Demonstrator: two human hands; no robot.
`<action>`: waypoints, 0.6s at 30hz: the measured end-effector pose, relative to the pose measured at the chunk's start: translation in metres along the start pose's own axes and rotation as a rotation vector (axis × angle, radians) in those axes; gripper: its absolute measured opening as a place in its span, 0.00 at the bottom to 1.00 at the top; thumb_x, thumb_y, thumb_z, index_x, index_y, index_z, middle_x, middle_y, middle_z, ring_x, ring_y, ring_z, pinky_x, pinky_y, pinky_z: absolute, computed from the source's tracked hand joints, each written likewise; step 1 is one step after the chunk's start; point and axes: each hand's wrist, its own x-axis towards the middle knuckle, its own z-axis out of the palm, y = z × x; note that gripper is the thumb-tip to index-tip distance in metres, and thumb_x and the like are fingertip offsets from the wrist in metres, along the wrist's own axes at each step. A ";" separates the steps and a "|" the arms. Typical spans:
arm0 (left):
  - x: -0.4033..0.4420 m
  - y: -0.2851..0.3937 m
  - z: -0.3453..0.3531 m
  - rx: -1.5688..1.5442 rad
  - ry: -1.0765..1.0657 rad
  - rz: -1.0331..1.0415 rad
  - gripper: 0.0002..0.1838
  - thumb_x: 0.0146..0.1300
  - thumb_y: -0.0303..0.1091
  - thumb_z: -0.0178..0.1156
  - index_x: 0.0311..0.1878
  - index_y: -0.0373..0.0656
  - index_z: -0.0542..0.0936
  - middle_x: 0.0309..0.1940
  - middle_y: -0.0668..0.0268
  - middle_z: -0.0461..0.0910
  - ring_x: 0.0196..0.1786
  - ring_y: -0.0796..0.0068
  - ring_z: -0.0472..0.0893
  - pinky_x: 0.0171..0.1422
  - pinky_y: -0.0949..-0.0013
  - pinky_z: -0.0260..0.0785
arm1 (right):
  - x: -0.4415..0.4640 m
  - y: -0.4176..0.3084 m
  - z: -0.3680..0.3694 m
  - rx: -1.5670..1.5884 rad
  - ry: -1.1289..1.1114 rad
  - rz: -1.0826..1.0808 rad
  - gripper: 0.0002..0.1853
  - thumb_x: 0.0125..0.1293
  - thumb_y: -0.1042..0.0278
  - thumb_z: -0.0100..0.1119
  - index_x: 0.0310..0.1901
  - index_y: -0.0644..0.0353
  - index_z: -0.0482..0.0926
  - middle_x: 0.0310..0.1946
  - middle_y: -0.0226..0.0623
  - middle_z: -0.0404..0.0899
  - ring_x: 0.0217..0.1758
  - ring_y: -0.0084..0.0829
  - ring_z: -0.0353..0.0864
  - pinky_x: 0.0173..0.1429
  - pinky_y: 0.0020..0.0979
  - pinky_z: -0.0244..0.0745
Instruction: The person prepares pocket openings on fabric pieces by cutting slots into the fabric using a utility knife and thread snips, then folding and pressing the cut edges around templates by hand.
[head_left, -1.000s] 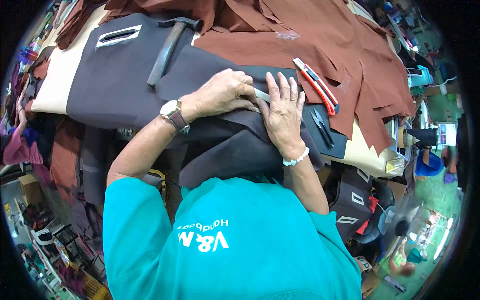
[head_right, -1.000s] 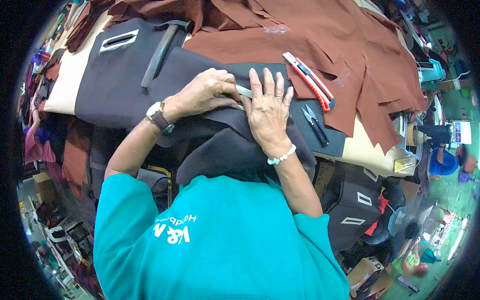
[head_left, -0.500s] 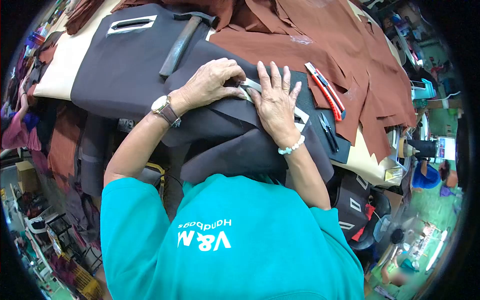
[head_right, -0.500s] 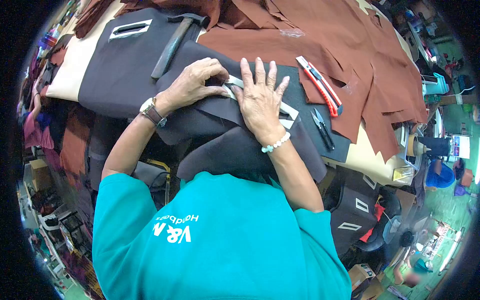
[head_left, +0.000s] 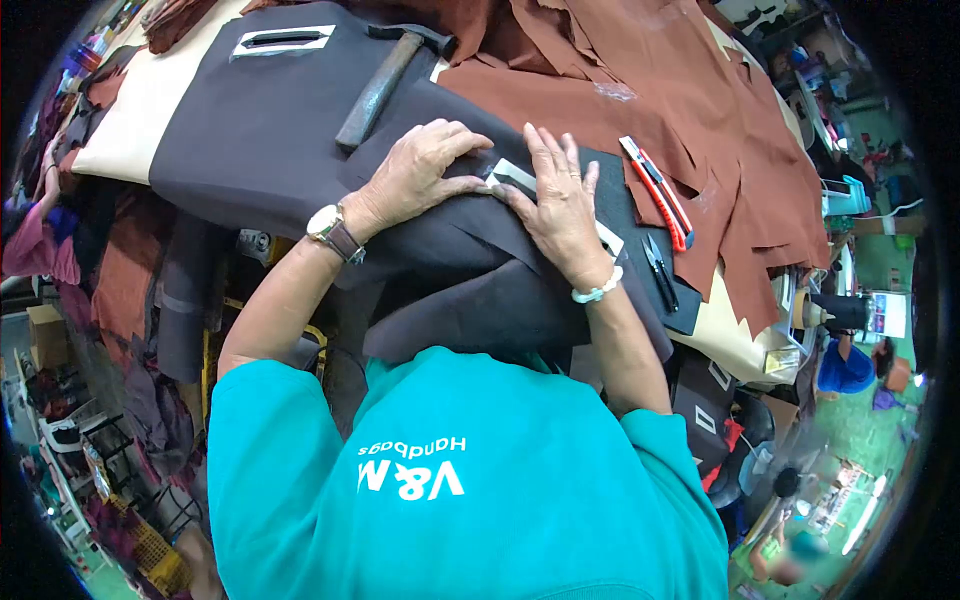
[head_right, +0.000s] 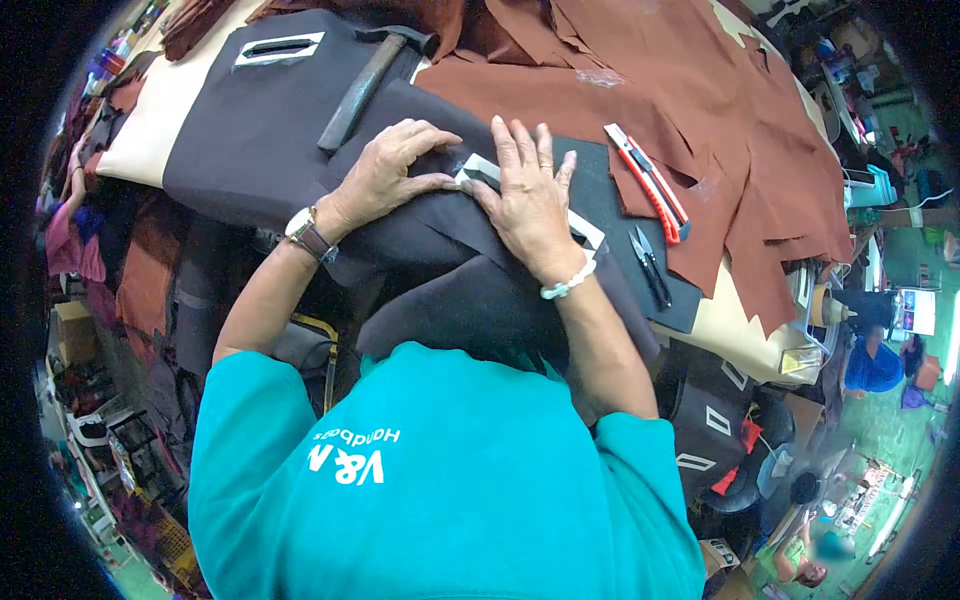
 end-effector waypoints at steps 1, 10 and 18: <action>-0.001 0.001 0.001 0.012 0.007 -0.005 0.23 0.49 0.37 0.68 0.49 0.41 0.76 0.37 0.62 0.77 0.41 0.62 0.76 0.48 0.64 0.68 | 0.003 0.005 -0.005 0.078 -0.048 -0.009 0.37 0.59 0.52 0.60 0.67 0.54 0.59 0.65 0.48 0.60 0.70 0.51 0.53 0.67 0.62 0.45; 0.014 0.059 -0.017 0.216 0.366 -0.056 0.25 0.46 0.32 0.67 0.49 0.40 0.72 0.42 0.57 0.75 0.47 0.57 0.76 0.51 0.60 0.68 | 0.106 0.005 -0.011 0.553 0.001 -0.348 0.24 0.59 0.68 0.60 0.56 0.67 0.68 0.37 0.37 0.81 0.38 0.32 0.81 0.41 0.34 0.73; 0.082 0.101 -0.058 0.742 0.603 0.048 0.31 0.45 0.43 0.66 0.53 0.40 0.70 0.51 0.58 0.71 0.53 0.60 0.72 0.53 0.60 0.63 | 0.150 -0.054 -0.125 1.508 0.559 -0.204 0.19 0.65 0.81 0.40 0.58 0.63 0.63 0.44 0.37 0.73 0.41 0.23 0.74 0.44 0.23 0.73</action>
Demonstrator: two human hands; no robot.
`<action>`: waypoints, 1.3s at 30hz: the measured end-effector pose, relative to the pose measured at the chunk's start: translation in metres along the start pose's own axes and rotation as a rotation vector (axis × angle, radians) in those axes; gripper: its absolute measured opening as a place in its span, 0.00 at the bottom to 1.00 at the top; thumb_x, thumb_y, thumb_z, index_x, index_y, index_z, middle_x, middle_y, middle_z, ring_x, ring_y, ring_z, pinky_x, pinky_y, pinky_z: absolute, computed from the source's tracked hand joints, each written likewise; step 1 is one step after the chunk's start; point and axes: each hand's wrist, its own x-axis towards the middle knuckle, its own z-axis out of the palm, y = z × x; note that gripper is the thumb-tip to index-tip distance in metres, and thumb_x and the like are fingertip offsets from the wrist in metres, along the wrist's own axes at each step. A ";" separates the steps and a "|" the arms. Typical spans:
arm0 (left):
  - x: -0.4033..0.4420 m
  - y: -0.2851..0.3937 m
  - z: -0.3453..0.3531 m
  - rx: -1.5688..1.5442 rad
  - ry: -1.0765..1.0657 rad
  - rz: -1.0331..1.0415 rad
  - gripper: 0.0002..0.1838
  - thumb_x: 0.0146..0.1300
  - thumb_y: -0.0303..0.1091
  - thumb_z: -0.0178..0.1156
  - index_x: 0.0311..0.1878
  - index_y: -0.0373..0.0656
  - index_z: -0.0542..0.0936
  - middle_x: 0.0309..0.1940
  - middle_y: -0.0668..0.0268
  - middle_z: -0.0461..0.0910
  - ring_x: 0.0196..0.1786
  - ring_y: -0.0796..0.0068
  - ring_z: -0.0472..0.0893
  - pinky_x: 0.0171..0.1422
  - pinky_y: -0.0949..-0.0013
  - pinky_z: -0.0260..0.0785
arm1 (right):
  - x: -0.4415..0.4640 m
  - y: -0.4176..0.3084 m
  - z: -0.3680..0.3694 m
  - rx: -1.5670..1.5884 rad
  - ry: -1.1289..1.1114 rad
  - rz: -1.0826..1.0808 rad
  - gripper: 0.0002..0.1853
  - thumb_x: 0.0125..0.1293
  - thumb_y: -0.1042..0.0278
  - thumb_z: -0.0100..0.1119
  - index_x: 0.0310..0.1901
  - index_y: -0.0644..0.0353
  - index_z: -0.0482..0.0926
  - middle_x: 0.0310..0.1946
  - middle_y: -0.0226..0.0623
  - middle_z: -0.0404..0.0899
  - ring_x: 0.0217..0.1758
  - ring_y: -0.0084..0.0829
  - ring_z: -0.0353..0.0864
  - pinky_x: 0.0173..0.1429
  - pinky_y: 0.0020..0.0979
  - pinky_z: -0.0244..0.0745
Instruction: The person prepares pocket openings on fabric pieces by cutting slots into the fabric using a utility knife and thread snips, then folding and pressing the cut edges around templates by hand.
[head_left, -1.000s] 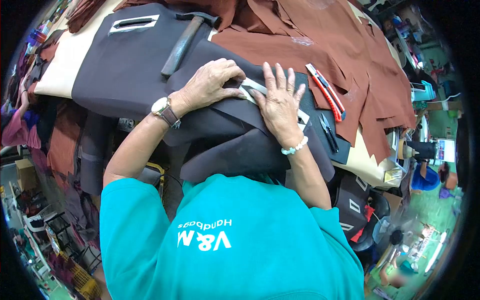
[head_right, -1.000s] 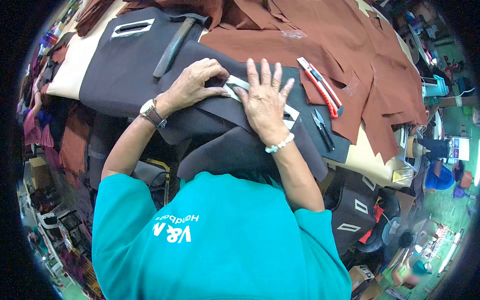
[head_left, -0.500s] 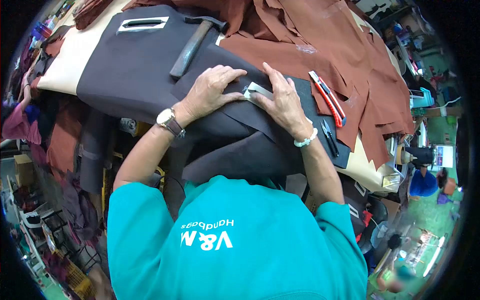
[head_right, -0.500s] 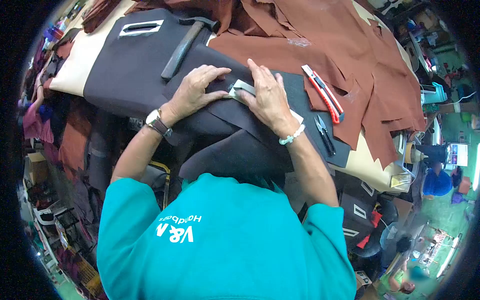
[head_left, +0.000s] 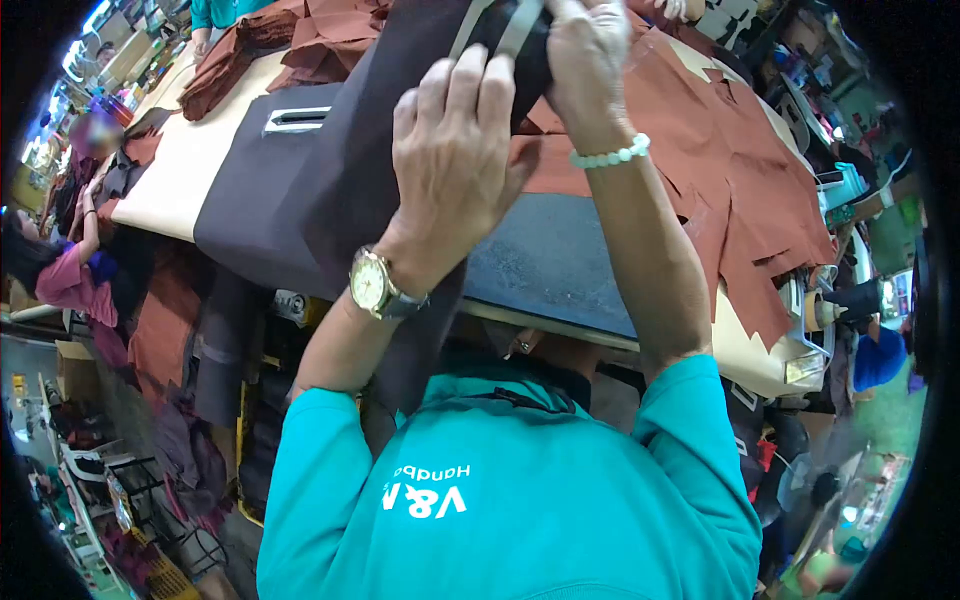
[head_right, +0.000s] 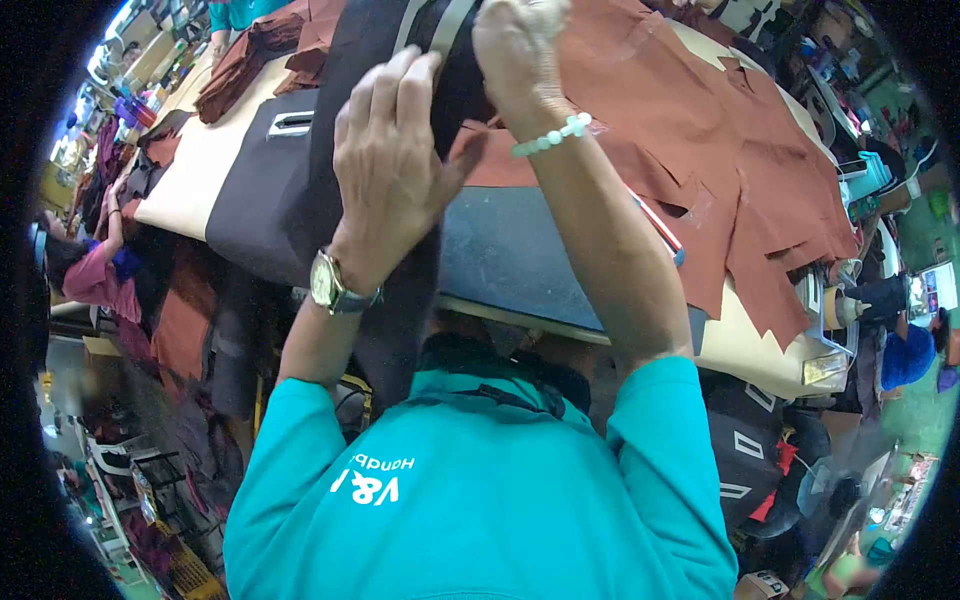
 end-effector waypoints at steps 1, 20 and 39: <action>0.008 0.000 0.005 0.052 0.047 0.044 0.24 0.48 0.38 0.63 0.50 0.42 0.72 0.48 0.62 0.73 0.51 0.64 0.73 0.52 0.63 0.65 | 0.001 -0.008 -0.005 0.063 0.054 -0.071 0.18 0.66 0.80 0.40 0.58 0.62 0.63 0.45 0.37 0.73 0.43 0.23 0.74 0.46 0.23 0.72; -0.082 0.038 0.043 -0.917 -0.822 -0.081 0.18 0.52 0.33 0.64 0.45 0.38 0.74 0.40 0.58 0.78 0.42 0.59 0.79 0.47 0.63 0.72 | -0.155 -0.059 -0.197 -1.205 0.411 -0.010 0.16 0.61 0.78 0.55 0.51 0.65 0.73 0.38 0.38 0.77 0.35 0.25 0.75 0.42 0.27 0.72; -0.077 0.040 0.061 -0.821 -0.983 -0.357 0.15 0.56 0.37 0.63 0.40 0.33 0.81 0.26 0.56 0.81 0.29 0.70 0.79 0.37 0.69 0.70 | -0.149 -0.020 -0.187 -1.220 -0.654 0.287 0.09 0.57 0.68 0.57 0.38 0.61 0.78 0.34 0.42 0.73 0.41 0.44 0.76 0.47 0.40 0.71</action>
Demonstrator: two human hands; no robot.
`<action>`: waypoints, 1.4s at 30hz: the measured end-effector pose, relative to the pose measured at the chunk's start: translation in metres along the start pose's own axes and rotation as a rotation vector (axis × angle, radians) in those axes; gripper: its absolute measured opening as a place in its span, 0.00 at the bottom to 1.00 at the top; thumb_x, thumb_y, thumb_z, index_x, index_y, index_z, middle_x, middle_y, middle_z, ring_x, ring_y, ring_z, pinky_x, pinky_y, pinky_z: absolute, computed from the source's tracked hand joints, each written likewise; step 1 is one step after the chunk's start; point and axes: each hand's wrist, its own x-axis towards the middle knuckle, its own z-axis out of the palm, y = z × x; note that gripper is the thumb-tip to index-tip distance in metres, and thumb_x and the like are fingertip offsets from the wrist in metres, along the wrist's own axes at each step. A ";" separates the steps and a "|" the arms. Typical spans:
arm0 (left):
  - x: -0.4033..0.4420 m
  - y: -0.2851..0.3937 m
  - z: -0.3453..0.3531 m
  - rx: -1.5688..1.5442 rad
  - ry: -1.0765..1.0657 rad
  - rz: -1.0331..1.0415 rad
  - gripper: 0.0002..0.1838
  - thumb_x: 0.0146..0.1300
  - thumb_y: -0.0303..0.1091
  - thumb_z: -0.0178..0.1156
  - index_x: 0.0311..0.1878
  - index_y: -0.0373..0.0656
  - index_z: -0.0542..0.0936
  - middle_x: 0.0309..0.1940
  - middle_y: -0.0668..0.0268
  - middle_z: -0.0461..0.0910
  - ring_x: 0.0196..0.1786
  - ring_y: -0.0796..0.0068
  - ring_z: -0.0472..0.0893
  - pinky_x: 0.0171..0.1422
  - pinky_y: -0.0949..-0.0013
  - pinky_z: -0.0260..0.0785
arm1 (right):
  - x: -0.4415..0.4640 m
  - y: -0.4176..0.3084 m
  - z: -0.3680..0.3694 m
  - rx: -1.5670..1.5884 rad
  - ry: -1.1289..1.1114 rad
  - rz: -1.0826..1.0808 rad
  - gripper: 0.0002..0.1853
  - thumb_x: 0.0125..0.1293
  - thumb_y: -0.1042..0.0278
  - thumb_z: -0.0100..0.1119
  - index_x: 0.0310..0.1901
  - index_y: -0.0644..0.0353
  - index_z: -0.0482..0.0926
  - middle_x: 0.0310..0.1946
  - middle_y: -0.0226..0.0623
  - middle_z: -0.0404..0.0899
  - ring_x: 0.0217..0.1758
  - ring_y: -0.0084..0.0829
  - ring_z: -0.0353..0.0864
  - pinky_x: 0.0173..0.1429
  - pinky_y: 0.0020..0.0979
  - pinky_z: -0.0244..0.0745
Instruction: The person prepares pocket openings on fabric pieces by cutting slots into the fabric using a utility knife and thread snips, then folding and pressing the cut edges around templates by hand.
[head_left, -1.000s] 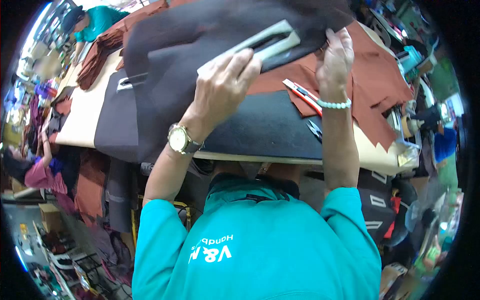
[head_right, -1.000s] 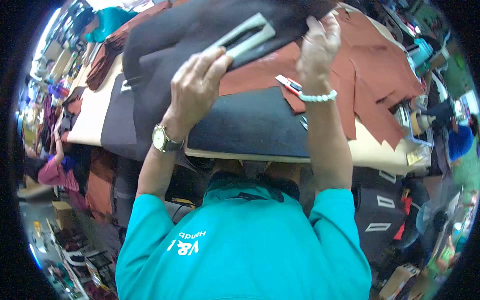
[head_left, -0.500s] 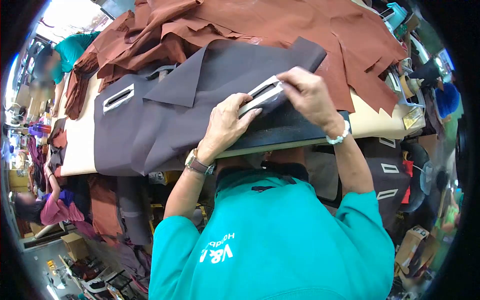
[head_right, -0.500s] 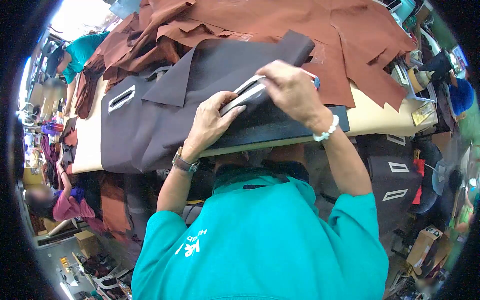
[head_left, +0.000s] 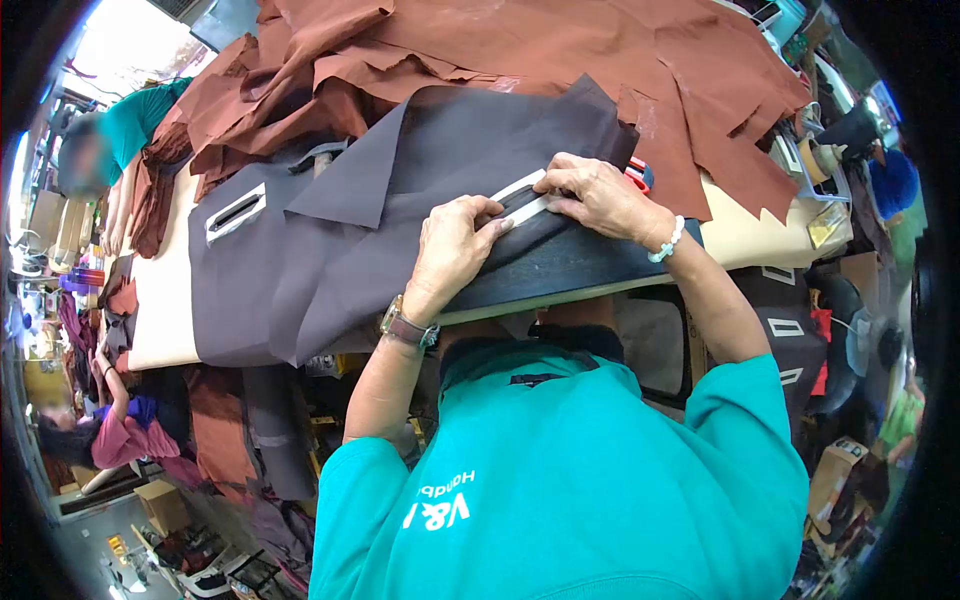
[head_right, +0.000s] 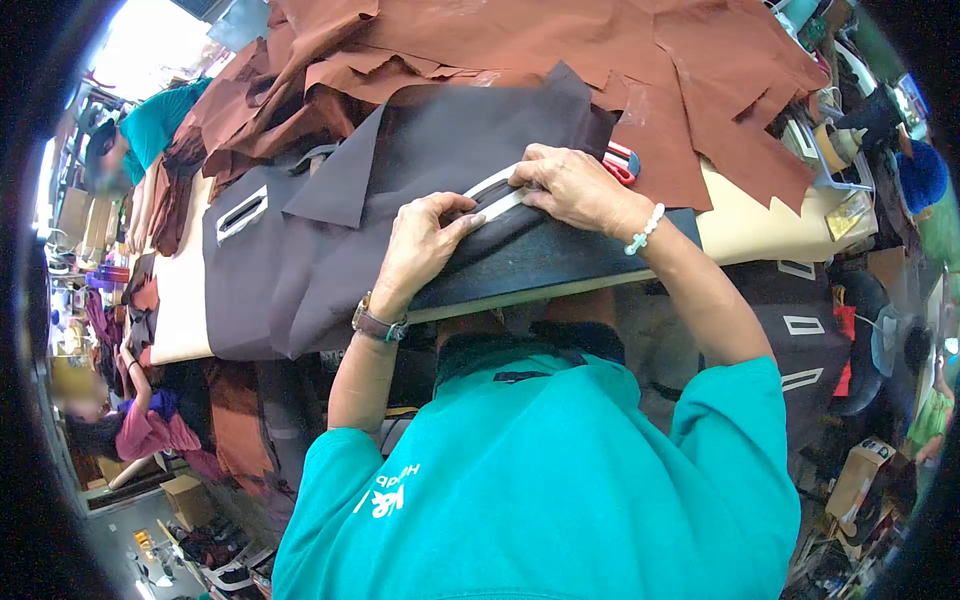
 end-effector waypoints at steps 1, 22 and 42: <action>0.001 0.002 -0.001 0.008 -0.017 -0.034 0.14 0.55 0.36 0.64 0.39 0.35 0.82 0.28 0.55 0.81 0.32 0.66 0.80 0.39 0.67 0.70 | 0.000 0.001 0.000 0.011 -0.002 -0.002 0.09 0.57 0.68 0.57 0.39 0.61 0.78 0.35 0.42 0.73 0.41 0.44 0.76 0.47 0.40 0.71; -0.015 -0.014 0.014 0.198 0.167 0.244 0.08 0.52 0.30 0.65 0.37 0.45 0.85 0.25 0.64 0.75 0.31 0.68 0.76 0.37 0.67 0.69 | 0.009 0.011 0.007 -0.137 0.196 -0.027 0.19 0.55 0.62 0.63 0.47 0.60 0.76 0.44 0.41 0.73 0.45 0.42 0.75 0.49 0.36 0.72; -0.068 -0.030 -0.017 0.133 0.264 0.093 0.06 0.52 0.29 0.65 0.33 0.40 0.81 0.29 0.63 0.74 0.36 0.65 0.75 0.41 0.65 0.67 | 0.035 -0.022 0.048 -0.279 0.142 -0.108 0.39 0.49 0.44 0.64 0.62 0.54 0.67 0.56 0.45 0.69 0.61 0.45 0.66 0.63 0.42 0.61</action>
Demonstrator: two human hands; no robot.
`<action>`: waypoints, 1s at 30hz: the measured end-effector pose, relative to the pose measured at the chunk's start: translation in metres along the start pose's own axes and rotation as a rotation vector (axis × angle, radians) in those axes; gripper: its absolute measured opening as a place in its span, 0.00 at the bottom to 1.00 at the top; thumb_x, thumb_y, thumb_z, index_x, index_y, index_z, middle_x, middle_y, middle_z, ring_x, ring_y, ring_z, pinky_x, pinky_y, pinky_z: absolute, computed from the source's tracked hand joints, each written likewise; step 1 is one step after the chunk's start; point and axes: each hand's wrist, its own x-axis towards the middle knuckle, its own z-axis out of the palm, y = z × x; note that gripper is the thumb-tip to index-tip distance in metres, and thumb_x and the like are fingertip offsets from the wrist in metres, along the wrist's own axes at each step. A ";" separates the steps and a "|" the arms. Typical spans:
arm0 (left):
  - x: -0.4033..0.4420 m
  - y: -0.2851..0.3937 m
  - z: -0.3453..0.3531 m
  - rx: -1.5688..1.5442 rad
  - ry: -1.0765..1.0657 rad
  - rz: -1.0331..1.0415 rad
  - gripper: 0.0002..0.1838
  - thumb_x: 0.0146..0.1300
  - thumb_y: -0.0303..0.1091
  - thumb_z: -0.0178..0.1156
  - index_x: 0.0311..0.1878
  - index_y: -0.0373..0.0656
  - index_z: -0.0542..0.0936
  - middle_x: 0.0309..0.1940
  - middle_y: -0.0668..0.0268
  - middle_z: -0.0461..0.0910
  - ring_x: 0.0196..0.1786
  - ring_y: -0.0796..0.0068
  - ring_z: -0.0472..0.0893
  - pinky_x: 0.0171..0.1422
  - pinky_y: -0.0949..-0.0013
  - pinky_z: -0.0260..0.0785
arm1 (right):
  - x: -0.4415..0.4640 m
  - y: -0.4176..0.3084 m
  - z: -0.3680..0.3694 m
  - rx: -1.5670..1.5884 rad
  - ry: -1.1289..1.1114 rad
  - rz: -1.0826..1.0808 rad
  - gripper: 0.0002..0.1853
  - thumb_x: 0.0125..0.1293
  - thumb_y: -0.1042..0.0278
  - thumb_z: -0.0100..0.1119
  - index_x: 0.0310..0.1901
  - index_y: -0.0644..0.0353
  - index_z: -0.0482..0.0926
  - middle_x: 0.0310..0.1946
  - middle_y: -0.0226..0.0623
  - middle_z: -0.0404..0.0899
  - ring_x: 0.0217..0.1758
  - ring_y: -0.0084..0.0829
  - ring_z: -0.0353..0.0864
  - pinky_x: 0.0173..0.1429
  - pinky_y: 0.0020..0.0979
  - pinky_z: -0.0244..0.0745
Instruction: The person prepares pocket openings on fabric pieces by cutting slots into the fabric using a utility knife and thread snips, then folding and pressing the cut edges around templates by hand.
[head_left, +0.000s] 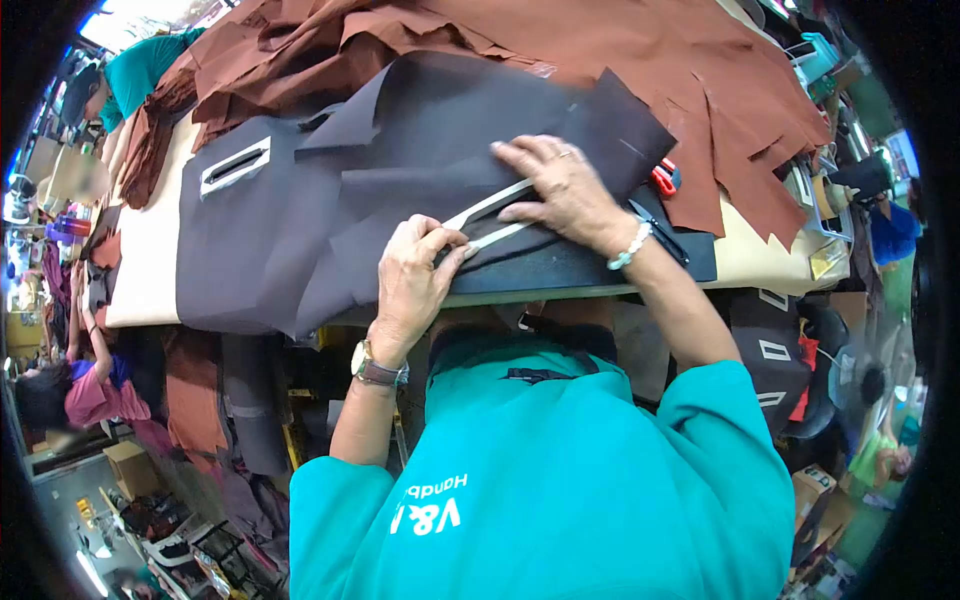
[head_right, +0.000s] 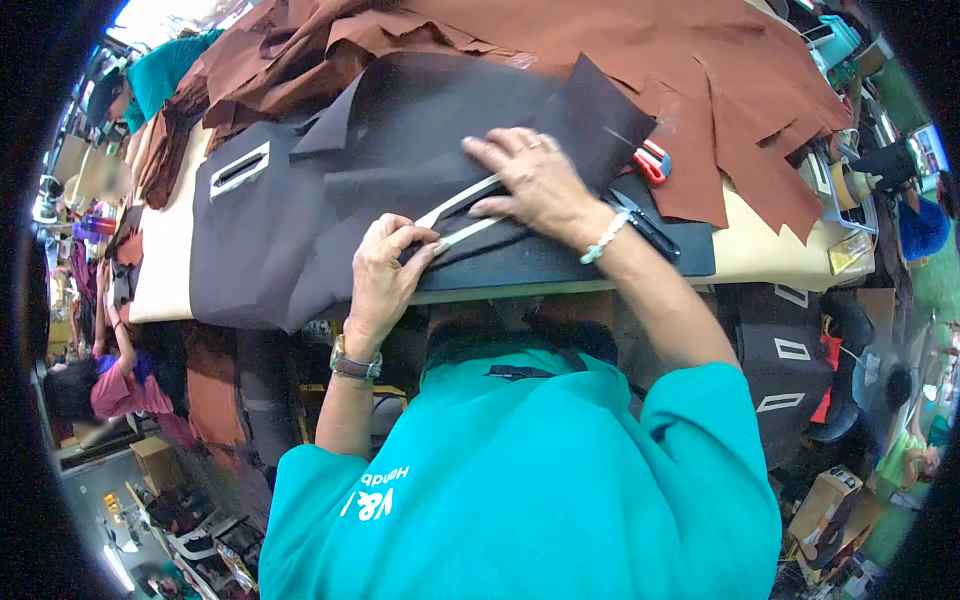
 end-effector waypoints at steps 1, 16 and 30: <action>-0.004 -0.003 -0.004 -0.004 0.005 -0.009 0.06 0.52 0.29 0.65 0.33 0.39 0.81 0.30 0.63 0.74 0.36 0.65 0.75 0.41 0.65 0.67 | -0.003 0.006 -0.006 -0.011 -0.020 0.050 0.39 0.50 0.44 0.64 0.62 0.54 0.67 0.57 0.46 0.68 0.62 0.45 0.65 0.64 0.42 0.60; -0.014 -0.009 -0.007 -0.010 0.068 -0.016 0.07 0.51 0.30 0.66 0.31 0.39 0.80 0.32 0.63 0.75 0.39 0.63 0.75 0.44 0.64 0.67 | 0.008 -0.027 0.012 0.026 0.014 -0.041 0.36 0.51 0.50 0.64 0.62 0.54 0.66 0.57 0.42 0.67 0.62 0.44 0.63 0.65 0.42 0.58; -0.015 -0.012 -0.009 -0.020 0.035 -0.019 0.08 0.51 0.31 0.66 0.32 0.39 0.80 0.32 0.63 0.75 0.40 0.65 0.76 0.45 0.65 0.68 | -0.002 -0.018 -0.002 0.165 -0.111 -0.128 0.53 0.37 0.37 0.70 0.65 0.55 0.62 0.61 0.49 0.63 0.67 0.49 0.58 0.69 0.46 0.52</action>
